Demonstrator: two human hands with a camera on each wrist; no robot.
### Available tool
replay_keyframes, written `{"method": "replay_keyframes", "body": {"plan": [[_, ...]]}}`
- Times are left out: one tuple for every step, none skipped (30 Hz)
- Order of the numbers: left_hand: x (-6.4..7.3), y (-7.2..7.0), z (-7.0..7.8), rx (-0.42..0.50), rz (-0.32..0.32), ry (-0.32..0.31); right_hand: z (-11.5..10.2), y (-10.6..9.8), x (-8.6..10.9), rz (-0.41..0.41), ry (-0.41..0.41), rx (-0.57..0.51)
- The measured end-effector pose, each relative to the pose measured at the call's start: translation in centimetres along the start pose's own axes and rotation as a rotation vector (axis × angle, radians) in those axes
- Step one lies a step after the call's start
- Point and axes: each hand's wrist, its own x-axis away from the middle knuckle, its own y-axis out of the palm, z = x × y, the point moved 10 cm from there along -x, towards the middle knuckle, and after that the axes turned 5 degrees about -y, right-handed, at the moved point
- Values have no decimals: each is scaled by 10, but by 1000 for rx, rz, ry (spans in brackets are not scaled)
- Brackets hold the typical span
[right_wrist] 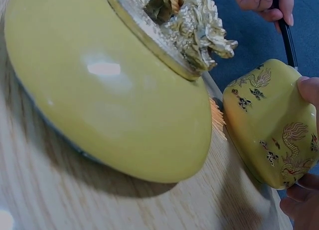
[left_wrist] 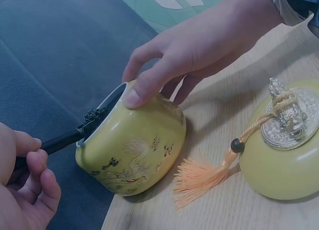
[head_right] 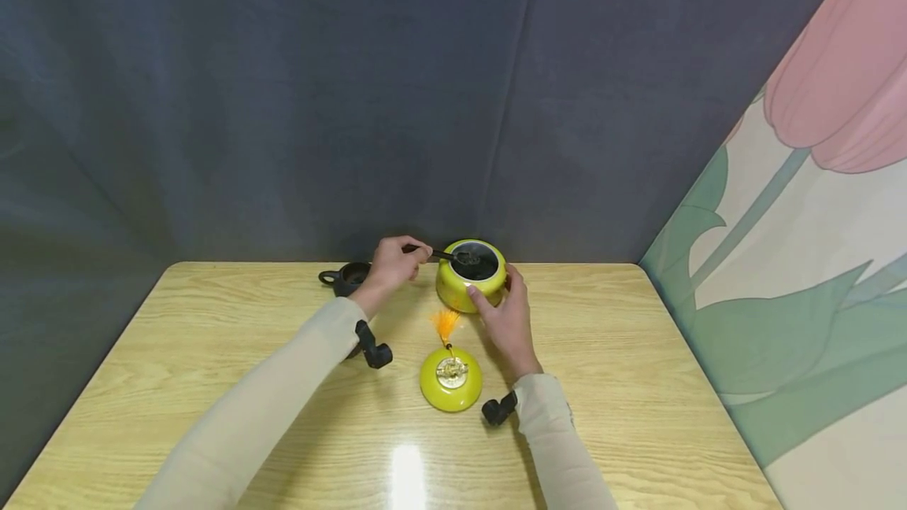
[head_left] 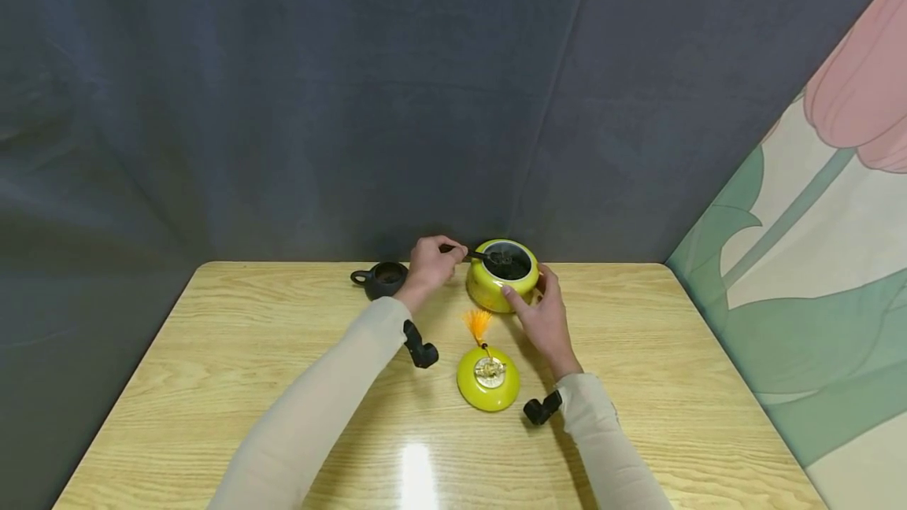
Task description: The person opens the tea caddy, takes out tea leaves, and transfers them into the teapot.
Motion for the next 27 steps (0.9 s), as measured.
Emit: {"method": "replay_keyframes", "body": {"plan": [[0, 0, -1, 1, 2, -4, 0, 0, 0, -1, -1, 0], [0, -1, -1, 4, 3, -8, 0, 1, 0, -1, -2, -1], [-1, -1, -2, 11, 0, -13, 0, 1, 0, -1, -3, -2], [-1, -1, -3, 17, -2, -17, 0, 1, 0, -2, -3, -4], [-1, -2, -4, 25, -6, -21, 0, 2, 0, -2, -4, -4], [-1, -2, -4, 31, -9, -24, -1, 2, 0, -3, -5, -6], [-1, -3, -5, 43, -13, -27, -1, 2, 0, -3, -6, -7], [0, -4, -5, 55, -15, -31, -1, 2, 0, -3, -6, -8], [0, -5, -5, 65, -16, -33, -1, 3, 0, -4, -6, -8], [0, -7, -5, 76, -15, -33, -1, 3, 0, -5, -6, -9], [1, -8, -4, 86, -13, -33, -1, 3, 0, -5, -6, -9], [1, -10, -4, 96, -11, -32, -1, 3, 0, -5, -6, -8], [2, -12, -3, 108, -9, -31, -1, 3, 0, -5, -5, -7], [2, -14, -2, 116, -4, -30, -1, 3, 0, -6, -6, -6], [2, -16, -2, 126, 0, -28, -1, 4, 0, -7, -6, -6], [3, -19, -1, 140, 3, -28, -1, 4, -1, -8, -7, -5], [3, -21, -1, 154, 5, -28, -1, 4, -1, -8, -7, -2], [4, -23, 0, 168, 8, -30, 0, 4, -2, -9, -5, -1], [5, -26, 0, 177, 11, -33, 0, 4, -2, -9, -3, 0], [5, -28, 0, 185, 16, -34, 1, 4, -2, -9, -2, 1], [6, -31, 0, 187, 20, -36, 1, 4, -3, -10, 1, 1], [6, -34, -1, 193, 24, -36, 2, 4, -3, -11, 4, 1], [7, -36, -1, 193, 29, -35, 2, 5, -3, -12, 7, 1], [7, -39, -1, 194, 33, -35, 3, 5, -3, -14, 10, -1], [7, -42, -2, 200, 35, -33, 3, 5, -3, -16, 11, -3], [6, -45, -3, 210, 35, -33, 3, 5, -3, -18, 13, -6], [6, -48, -4, 225, 33, -33, 4, 6, -3, -20, 14, -7]]}}
